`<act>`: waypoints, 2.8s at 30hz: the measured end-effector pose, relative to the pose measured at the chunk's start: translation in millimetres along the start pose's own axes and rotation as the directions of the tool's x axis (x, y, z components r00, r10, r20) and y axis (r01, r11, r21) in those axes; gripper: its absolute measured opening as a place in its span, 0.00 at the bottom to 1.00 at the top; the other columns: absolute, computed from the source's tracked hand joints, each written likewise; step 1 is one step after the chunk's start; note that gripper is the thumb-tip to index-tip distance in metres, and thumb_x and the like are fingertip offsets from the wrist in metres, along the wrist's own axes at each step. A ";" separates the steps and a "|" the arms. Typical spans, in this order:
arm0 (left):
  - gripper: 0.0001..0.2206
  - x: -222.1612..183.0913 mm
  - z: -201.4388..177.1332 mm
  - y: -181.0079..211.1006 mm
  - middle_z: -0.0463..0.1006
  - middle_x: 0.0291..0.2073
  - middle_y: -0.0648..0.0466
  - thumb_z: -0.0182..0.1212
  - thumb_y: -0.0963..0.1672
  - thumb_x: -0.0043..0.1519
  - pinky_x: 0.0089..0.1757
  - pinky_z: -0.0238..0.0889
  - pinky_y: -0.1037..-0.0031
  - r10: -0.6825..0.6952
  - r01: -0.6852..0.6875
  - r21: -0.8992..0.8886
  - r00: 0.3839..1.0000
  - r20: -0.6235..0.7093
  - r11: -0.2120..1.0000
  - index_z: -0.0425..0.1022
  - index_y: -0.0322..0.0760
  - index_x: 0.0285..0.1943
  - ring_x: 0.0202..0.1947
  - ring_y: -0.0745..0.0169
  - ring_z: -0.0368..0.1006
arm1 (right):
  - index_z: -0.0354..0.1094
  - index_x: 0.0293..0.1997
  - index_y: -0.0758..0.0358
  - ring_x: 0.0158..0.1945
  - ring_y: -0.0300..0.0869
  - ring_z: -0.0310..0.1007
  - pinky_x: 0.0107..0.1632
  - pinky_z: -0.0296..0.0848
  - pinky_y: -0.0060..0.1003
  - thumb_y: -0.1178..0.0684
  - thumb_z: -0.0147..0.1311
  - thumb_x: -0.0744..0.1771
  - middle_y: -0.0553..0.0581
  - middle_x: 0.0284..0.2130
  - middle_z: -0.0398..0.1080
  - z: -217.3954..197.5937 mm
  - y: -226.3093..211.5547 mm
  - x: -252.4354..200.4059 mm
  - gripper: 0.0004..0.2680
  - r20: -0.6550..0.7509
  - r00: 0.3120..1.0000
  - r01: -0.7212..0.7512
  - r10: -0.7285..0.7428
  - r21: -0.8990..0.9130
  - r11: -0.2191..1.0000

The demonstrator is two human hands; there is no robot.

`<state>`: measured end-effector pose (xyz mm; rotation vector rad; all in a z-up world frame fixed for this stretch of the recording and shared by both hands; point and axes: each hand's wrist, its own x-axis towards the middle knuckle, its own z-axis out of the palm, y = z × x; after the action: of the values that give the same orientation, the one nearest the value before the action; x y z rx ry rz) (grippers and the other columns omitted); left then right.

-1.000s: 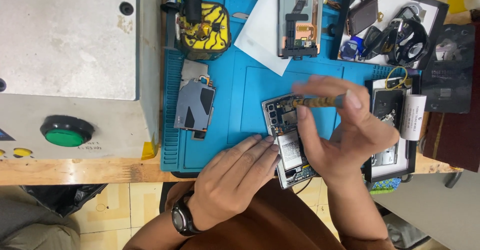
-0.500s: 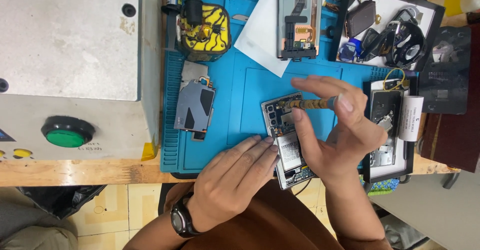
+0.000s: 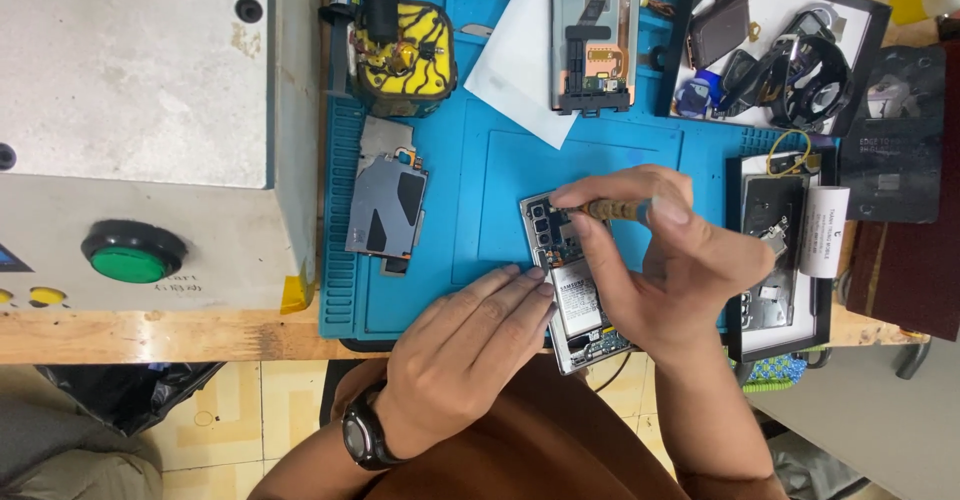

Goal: A person performs a repair on a smartphone, using a screwdriver to remove internal components and manipulating the SIM tray.

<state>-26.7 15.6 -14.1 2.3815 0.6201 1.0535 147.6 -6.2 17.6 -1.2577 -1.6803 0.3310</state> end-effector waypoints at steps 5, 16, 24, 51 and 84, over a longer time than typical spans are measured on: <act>0.08 1.5 -0.5 0.6 0.79 0.41 0.47 0.64 0.41 0.59 0.44 0.71 0.73 -0.004 0.005 0.006 1.000 -0.019 1.000 0.75 0.31 0.45 0.43 0.56 0.77 | 0.41 0.62 0.48 0.47 0.57 0.69 0.50 0.79 0.49 0.68 0.49 0.66 0.72 0.43 0.60 1.5 3.0 9.8 0.24 0.014 0.998 0.057 -0.057 0.012 0.998; 0.07 1.9 -1.0 -1.0 0.79 0.41 0.48 0.63 0.41 0.60 0.44 0.70 0.75 -0.001 0.001 0.006 1.000 -0.017 1.000 0.75 0.32 0.44 0.43 0.58 0.77 | 0.40 0.65 0.48 0.44 0.58 0.74 0.63 0.69 0.60 0.71 0.43 0.68 0.70 0.39 0.64 -4.2 5.4 -0.3 0.23 0.029 1.000 0.005 -0.004 -0.022 1.000; 0.07 1.4 0.8 0.1 0.80 0.41 0.49 0.63 0.42 0.60 0.42 0.70 0.76 -0.009 0.009 0.040 1.000 -0.019 0.999 0.76 0.34 0.44 0.43 0.59 0.77 | 0.39 0.62 0.48 0.46 0.56 0.72 0.62 0.61 0.51 0.68 0.47 0.67 0.67 0.39 0.69 1.3 0.4 8.0 0.23 0.069 0.991 0.128 -0.116 -0.204 0.971; 0.05 1.7 3.4 -2.0 0.81 0.39 0.50 0.58 0.42 0.62 0.40 0.71 0.78 -0.013 0.015 0.037 0.999 -0.037 0.999 0.77 0.34 0.42 0.41 0.60 0.78 | 0.53 0.58 0.70 0.66 0.54 0.57 0.63 0.66 0.49 0.36 0.27 0.66 0.68 0.60 0.58 -86.3 26.8 25.7 0.25 0.739 0.440 -0.711 0.510 -0.061 0.701; 0.06 -0.6 4.9 -1.7 0.80 0.40 0.51 0.64 0.41 0.60 0.42 0.71 0.77 0.005 -0.003 0.055 0.999 -0.041 0.999 0.77 0.34 0.43 0.42 0.61 0.78 | 0.45 0.60 0.50 0.34 0.49 0.73 0.38 0.62 0.36 0.57 0.68 0.62 0.61 0.37 0.61 -5.4 7.9 3.0 0.28 -0.089 0.992 0.055 -0.091 -0.345 0.937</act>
<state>-23.6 15.5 -18.3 2.4138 0.6673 1.1033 156.6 -2.0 16.3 -1.4331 -1.7382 -0.0773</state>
